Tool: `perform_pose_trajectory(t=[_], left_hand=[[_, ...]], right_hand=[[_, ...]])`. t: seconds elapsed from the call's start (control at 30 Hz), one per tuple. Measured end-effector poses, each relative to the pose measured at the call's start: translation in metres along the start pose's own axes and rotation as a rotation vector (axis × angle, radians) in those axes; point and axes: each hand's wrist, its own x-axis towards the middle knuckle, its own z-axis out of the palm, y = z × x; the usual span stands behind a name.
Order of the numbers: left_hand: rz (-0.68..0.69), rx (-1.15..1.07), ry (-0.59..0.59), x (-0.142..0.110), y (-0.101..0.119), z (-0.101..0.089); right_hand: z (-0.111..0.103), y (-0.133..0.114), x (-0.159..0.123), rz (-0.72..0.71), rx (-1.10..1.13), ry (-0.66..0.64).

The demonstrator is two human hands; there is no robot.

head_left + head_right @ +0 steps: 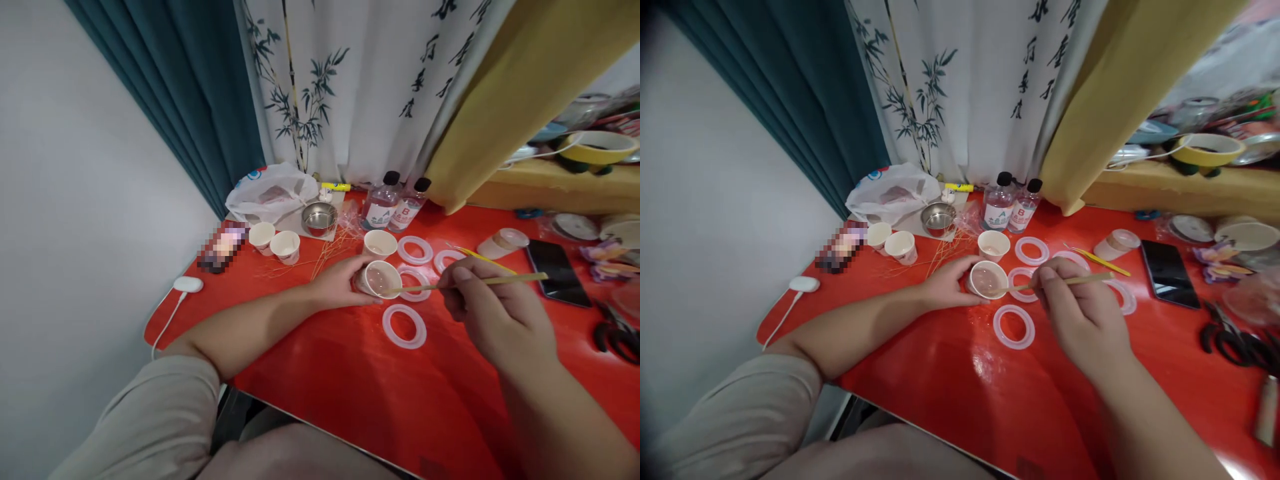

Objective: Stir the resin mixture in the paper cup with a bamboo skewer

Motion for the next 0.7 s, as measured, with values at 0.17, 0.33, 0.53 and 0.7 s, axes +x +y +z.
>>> perform_pose_trajectory(t=[0.17,0.33,0.53,0.7], left_hand=[[-0.02,0.019,0.047,-0.003,0.004,0.003],[-0.042,0.007,0.026,-0.002,0.004,0.005],[-0.039,0.079,0.049,-0.003,-0.004,0.007],[-0.024,0.09,0.047,-0.002,-0.004,0.007]], right_hand=[[0.004,-0.006,-0.002,-0.078,-0.048,0.063],[0.002,-0.011,0.0,-0.074,0.024,0.006],[0.004,-0.014,0.0,-0.058,0.043,-0.024],[0.007,-0.019,-0.004,-0.132,-0.007,-0.102]])
